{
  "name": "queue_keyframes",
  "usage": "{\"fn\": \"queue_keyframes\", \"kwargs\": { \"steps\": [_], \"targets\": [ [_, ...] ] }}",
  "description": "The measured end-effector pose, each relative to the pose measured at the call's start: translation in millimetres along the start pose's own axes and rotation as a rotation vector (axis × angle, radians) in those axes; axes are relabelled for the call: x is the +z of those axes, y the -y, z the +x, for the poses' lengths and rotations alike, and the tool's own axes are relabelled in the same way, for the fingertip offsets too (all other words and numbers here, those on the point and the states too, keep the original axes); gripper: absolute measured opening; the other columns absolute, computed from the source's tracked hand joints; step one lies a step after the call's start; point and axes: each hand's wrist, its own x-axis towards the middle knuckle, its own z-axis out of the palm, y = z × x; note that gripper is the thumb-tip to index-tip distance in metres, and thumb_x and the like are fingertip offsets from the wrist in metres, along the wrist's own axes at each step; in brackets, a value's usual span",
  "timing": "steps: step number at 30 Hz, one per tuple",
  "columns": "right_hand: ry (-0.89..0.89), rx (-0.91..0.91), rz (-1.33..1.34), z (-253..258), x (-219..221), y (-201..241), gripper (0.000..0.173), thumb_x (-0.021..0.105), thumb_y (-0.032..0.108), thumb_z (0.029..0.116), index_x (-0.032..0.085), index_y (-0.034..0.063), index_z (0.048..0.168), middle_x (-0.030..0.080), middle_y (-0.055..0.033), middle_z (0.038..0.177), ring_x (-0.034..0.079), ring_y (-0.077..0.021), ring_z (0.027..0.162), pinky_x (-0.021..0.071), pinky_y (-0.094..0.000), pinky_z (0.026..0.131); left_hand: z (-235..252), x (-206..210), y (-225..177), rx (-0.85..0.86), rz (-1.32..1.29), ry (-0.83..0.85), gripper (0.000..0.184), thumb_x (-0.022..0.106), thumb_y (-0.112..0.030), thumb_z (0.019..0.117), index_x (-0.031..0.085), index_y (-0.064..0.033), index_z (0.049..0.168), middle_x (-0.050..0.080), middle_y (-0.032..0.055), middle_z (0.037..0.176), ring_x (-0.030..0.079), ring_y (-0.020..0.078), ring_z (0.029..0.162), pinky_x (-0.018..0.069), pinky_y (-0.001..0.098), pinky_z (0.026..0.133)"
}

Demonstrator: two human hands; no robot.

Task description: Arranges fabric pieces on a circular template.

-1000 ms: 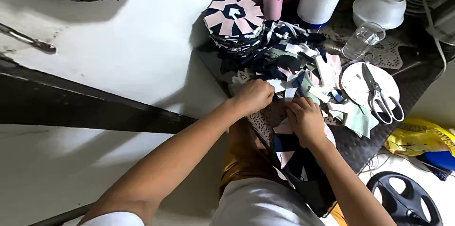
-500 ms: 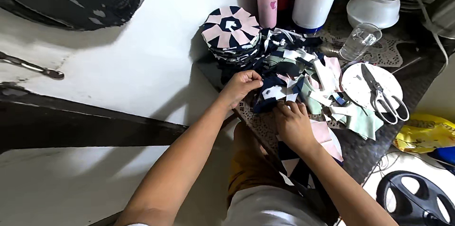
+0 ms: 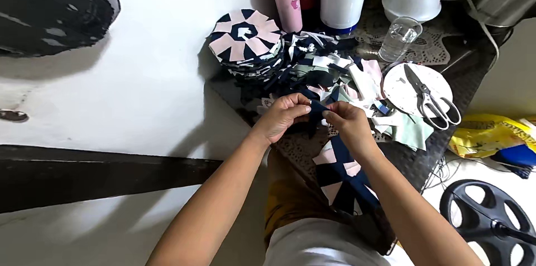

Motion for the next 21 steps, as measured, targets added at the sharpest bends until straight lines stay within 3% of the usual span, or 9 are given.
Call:
{"fn": "queue_keyframes", "kwargs": {
  "steps": [2, 6, 10, 12, 13, 15, 16, 18, 21],
  "targets": [
    [0.018, -0.049, -0.114, 5, -3, 2, 0.009, 0.065, 0.007, 0.099, 0.069, 0.0002, 0.101, 0.066, -0.0043, 0.082, 0.059, -0.0065, 0.068, 0.0494, -0.0252, 0.065, 0, 0, 5, 0.048, 0.139, -0.058, 0.013, 0.053, -0.001, 0.1017, 0.063, -0.0083, 0.098, 0.066, -0.0031, 0.086, 0.062, 0.0033, 0.079, 0.0534, 0.0212, 0.075],
    [0.106, -0.325, -0.329, 5, -14, 14, 0.013, 0.064, 0.005, 0.0967, 0.073, 0.0008, 0.106, 0.069, -0.0122, 0.102, 0.066, -0.0186, 0.088, 0.0556, -0.0359, 0.077, -6, 2, 4, 0.142, 0.131, -0.123, 0.027, 0.039, -0.01, 0.1063, 0.065, -0.0048, 0.109, 0.07, 0.0028, 0.112, 0.067, 0.0102, 0.101, 0.0557, 0.0302, 0.092],
    [0.22, -0.495, -0.398, -9, -31, 33, 0.013, 0.067, 0.01, 0.0915, 0.077, 0.0069, 0.098, 0.066, -0.0107, 0.119, 0.059, -0.0227, 0.112, 0.0499, -0.0417, 0.093, -14, 10, -5, 0.132, -0.03, 0.084, 0.039, 0.031, -0.021, 0.1039, 0.068, -0.0141, 0.112, 0.071, -0.0046, 0.103, 0.067, 0.0056, 0.097, 0.0557, 0.0264, 0.089],
    [0.262, -0.5, -0.402, -19, -40, 38, 0.011, 0.067, 0.014, 0.0913, 0.078, 0.011, 0.091, 0.062, -0.0095, 0.131, 0.055, -0.0226, 0.125, 0.047, -0.0428, 0.101, -18, 17, -6, 0.082, -0.141, 0.285, 0.035, 0.038, -0.029, 0.1035, 0.071, -0.018, 0.109, 0.072, -0.0058, 0.101, 0.067, 0.0041, 0.096, 0.056, 0.0241, 0.088],
    [0.281, -0.493, -0.386, -24, -45, 38, 0.012, 0.066, 0.015, 0.0912, 0.077, 0.0128, 0.088, 0.061, -0.0086, 0.134, 0.053, -0.0211, 0.128, 0.0461, -0.0415, 0.103, -20, 21, -5, 0.053, -0.186, 0.359, 0.028, 0.048, -0.031, 0.0996, 0.073, -0.0198, 0.107, 0.072, -0.0069, 0.099, 0.067, 0.0032, 0.094, 0.056, 0.0232, 0.086],
    [0.311, -0.459, -0.307, -33, -56, 33, 0.013, 0.065, 0.015, 0.092, 0.078, 0.015, 0.087, 0.06, -0.0061, 0.137, 0.05, -0.0161, 0.132, 0.045, -0.0362, 0.106, -24, 31, -3, 0.017, -0.236, 0.471, 0.018, 0.067, -0.028, 0.0922, 0.074, -0.0208, 0.107, 0.072, -0.0086, 0.098, 0.067, 0.0018, 0.092, 0.0561, 0.0219, 0.085],
    [0.314, -0.442, -0.261, -37, -61, 30, 0.013, 0.066, 0.015, 0.0924, 0.078, 0.0149, 0.087, 0.061, -0.0052, 0.137, 0.05, -0.0138, 0.133, 0.0453, -0.0339, 0.108, -26, 38, -2, 0.012, -0.239, 0.505, 0.016, 0.069, -0.023, 0.0911, 0.074, -0.0204, 0.106, 0.073, -0.009, 0.097, 0.067, 0.001, 0.091, 0.056, 0.021, 0.083],
    [0.3, -0.407, -0.172, -44, -69, 21, 0.013, 0.065, 0.012, 0.0931, 0.078, 0.0122, 0.09, 0.061, -0.0054, 0.137, 0.052, -0.0113, 0.132, 0.0469, -0.0308, 0.107, -31, 52, -3, -0.001, -0.22, 0.488, 0.011, 0.071, -0.015, 0.0914, 0.073, -0.017, 0.102, 0.073, -0.0075, 0.094, 0.068, 0.0011, 0.089, 0.0571, 0.0211, 0.084],
    [0.189, -0.36, -0.165, -58, -83, 1, 0.02, 0.059, 0.007, 0.0965, 0.077, 0.0087, 0.105, 0.063, -0.0061, 0.134, 0.06, -0.0105, 0.124, 0.0535, -0.0277, 0.1, -39, 68, -5, 0.025, -0.067, 0.334, 0.01, 0.068, -0.005, 0.0922, 0.071, -0.0114, 0.098, 0.073, -0.0052, 0.091, 0.069, 0.002, 0.086, 0.0581, 0.0208, 0.082]
  ]
}}
